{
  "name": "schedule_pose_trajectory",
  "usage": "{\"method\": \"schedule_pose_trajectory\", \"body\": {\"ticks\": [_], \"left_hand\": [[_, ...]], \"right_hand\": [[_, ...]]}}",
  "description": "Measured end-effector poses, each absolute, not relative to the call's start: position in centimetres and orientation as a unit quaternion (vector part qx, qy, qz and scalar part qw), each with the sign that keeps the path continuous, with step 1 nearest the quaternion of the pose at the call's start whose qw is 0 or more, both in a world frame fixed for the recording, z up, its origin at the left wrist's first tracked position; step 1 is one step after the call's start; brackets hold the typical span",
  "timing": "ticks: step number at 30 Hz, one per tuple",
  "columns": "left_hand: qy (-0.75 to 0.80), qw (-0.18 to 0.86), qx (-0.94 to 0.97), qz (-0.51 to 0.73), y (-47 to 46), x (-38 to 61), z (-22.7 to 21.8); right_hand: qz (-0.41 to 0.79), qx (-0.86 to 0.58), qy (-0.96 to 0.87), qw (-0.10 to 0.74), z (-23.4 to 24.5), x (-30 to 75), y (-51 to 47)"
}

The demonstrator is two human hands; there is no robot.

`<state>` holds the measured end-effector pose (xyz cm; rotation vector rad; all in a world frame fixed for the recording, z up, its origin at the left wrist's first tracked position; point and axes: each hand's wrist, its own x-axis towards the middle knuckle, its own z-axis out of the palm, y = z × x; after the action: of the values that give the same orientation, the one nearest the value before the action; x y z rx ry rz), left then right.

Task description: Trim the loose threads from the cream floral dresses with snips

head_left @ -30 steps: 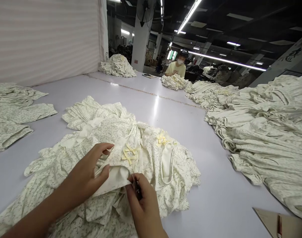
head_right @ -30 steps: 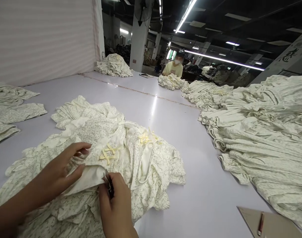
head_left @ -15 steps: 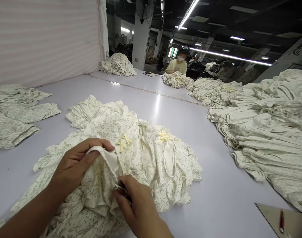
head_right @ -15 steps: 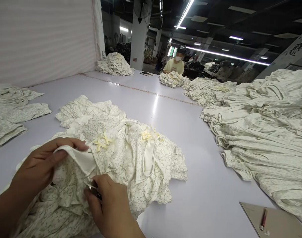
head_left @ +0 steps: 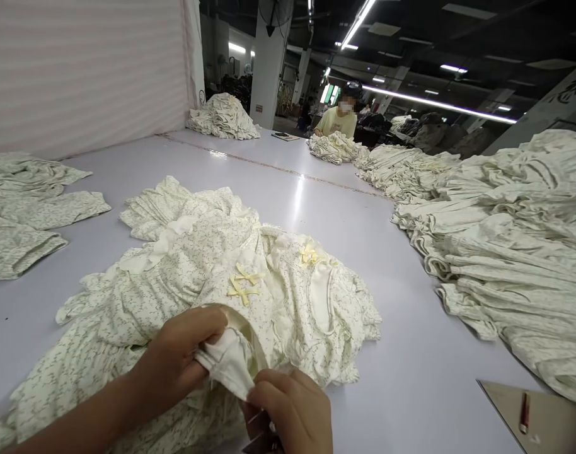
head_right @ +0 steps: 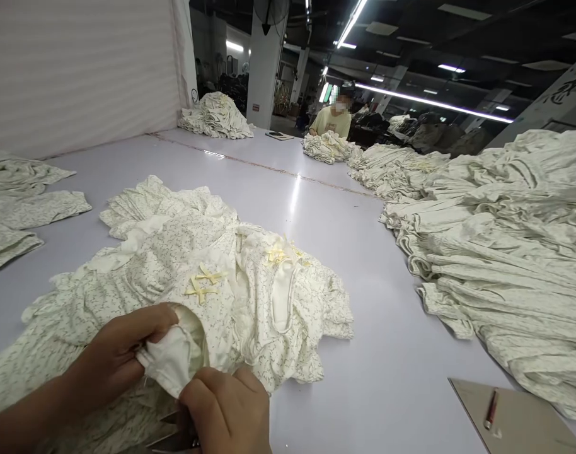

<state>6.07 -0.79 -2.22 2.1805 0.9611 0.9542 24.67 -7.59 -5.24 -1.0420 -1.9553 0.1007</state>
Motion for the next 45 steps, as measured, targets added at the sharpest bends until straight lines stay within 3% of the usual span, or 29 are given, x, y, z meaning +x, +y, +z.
{"method": "schedule_pose_trajectory", "body": {"ticks": [4,9,25,33,37,39,42,45], "left_hand": [[0.368,0.292,0.747,0.470,-1.5,6.3,-3.8],[0.349,0.301,0.747,0.479,-1.6,6.6,-3.9],[0.283,0.197,0.816,0.464,-1.7,6.9,-3.8],[0.284,0.176,0.819,0.467,-1.7,6.7,-3.9],[0.310,0.221,0.796,0.470,-2.0,7.1,-4.2],[0.326,0.232,0.789,0.466,-2.0,7.0,-4.3],[0.404,0.120,0.806,0.416,-1.1,5.4,-4.3],[0.506,0.030,0.809,0.297,0.0,3.0,-5.0]], "right_hand": [[0.163,-0.446,-0.783,0.403,-5.9,24.4,-7.7],[0.318,-0.464,-0.684,0.464,-4.7,24.3,-7.4],[0.136,-0.570,-0.710,0.391,-3.4,23.4,-7.4],[0.161,-0.560,-0.702,0.411,-3.7,23.8,-7.7],[0.155,-0.521,-0.716,0.438,-5.0,23.4,-7.6],[0.149,-0.520,-0.733,0.413,-5.5,23.4,-7.3],[0.166,-0.536,-0.731,0.388,-4.8,24.6,-6.9],[0.203,-0.565,-0.668,0.439,-2.9,26.7,-6.8]]}}
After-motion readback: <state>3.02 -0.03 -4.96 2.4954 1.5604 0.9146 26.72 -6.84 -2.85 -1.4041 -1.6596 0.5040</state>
